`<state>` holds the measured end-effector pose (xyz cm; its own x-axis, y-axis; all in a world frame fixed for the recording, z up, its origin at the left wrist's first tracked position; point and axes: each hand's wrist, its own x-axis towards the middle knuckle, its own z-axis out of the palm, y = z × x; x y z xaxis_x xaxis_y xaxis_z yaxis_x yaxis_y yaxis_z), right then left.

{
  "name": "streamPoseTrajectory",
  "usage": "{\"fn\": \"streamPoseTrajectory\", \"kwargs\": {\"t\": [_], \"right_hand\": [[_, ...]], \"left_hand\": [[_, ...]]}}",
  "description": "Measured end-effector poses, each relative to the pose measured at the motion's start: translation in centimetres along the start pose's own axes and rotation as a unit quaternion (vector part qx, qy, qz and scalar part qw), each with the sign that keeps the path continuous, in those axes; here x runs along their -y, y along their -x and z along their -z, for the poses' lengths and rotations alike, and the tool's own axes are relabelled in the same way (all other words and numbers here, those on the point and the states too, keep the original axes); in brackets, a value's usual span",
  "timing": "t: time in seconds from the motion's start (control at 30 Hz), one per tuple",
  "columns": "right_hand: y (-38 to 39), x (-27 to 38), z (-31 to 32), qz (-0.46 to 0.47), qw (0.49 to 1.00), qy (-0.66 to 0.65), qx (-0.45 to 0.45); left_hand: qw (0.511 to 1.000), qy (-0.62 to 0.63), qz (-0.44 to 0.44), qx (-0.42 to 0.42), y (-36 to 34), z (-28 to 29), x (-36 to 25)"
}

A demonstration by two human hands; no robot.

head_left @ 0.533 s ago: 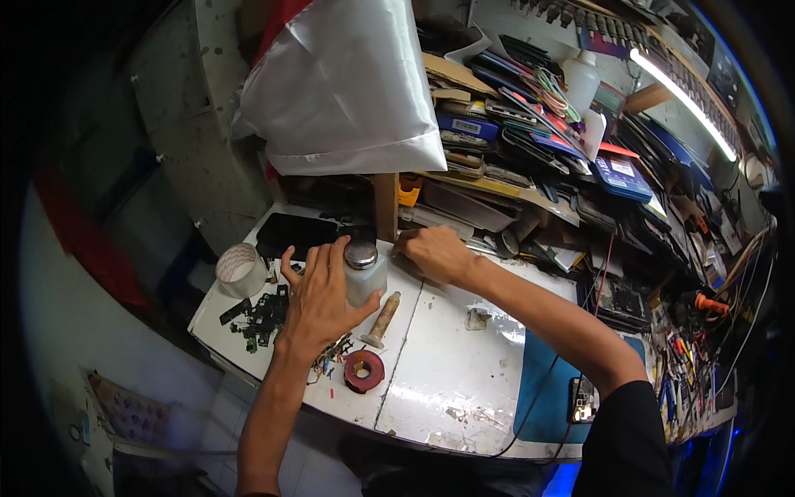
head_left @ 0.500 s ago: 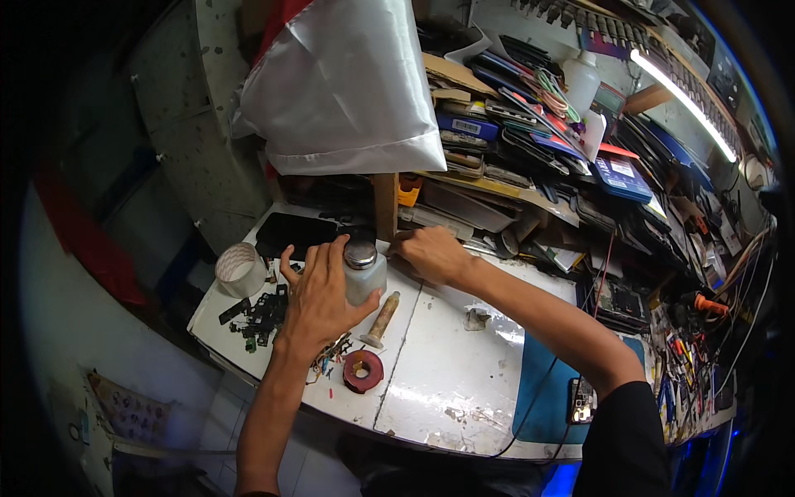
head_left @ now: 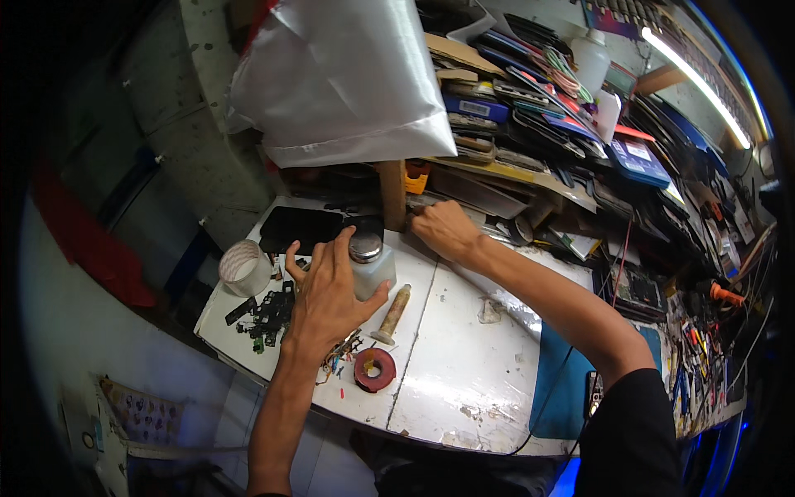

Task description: The person wipes a cluttered workbench with a white cloth, moving small items aside to reach different areas. They handle a disassembled mobile phone and a small metal container, then continue wiping the blue mat and surrounding surfaces.

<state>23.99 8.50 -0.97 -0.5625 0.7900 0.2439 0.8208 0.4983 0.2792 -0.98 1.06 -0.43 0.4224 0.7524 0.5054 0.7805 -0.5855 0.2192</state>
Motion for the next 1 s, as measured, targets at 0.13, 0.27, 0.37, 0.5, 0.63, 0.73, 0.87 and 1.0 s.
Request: {"fn": "streamPoseTrajectory", "kwargs": {"t": [0.13, 0.27, 0.37, 0.5, 0.63, 0.73, 0.87, 1.0], "right_hand": [[0.1, 0.9, -0.1, 0.005, 0.999, -0.023, -0.026], [-0.6, 1.3, 0.7, 0.022, 0.999, -0.017, -0.027], [-0.2, 0.5, 1.1, 0.023, 0.999, -0.025, -0.025], [1.8, -1.4, 1.6, 0.072, 0.997, 0.019, -0.01], [0.9, -1.2, 1.5, 0.068, 0.997, 0.024, 0.003], [-0.6, 0.4, 1.1, 0.019, 1.0, 0.006, 0.009], [0.2, 1.6, 0.8, 0.004, 0.999, -0.042, -0.014], [0.6, 0.8, 1.0, 0.02, 1.0, 0.004, 0.024]], "left_hand": [[1.0, -0.003, -0.006, -0.002, -0.1, 0.3, -0.2], [1.0, 0.007, 0.025, 0.018, -0.1, 0.5, -0.7], [0.999, 0.01, 0.03, 0.022, -0.1, 0.5, -0.9], [1.0, 0.001, 0.01, 0.002, 0.0, 0.2, -0.6], [1.0, 0.0, -0.017, -0.001, 0.1, 0.0, -0.1], [1.0, -0.005, -0.009, 0.018, 0.0, 0.0, 0.0], [1.0, 0.02, 0.003, 0.02, -0.1, 0.2, -0.2], [0.999, 0.013, -0.005, 0.033, -0.1, 0.3, -0.2]]}}
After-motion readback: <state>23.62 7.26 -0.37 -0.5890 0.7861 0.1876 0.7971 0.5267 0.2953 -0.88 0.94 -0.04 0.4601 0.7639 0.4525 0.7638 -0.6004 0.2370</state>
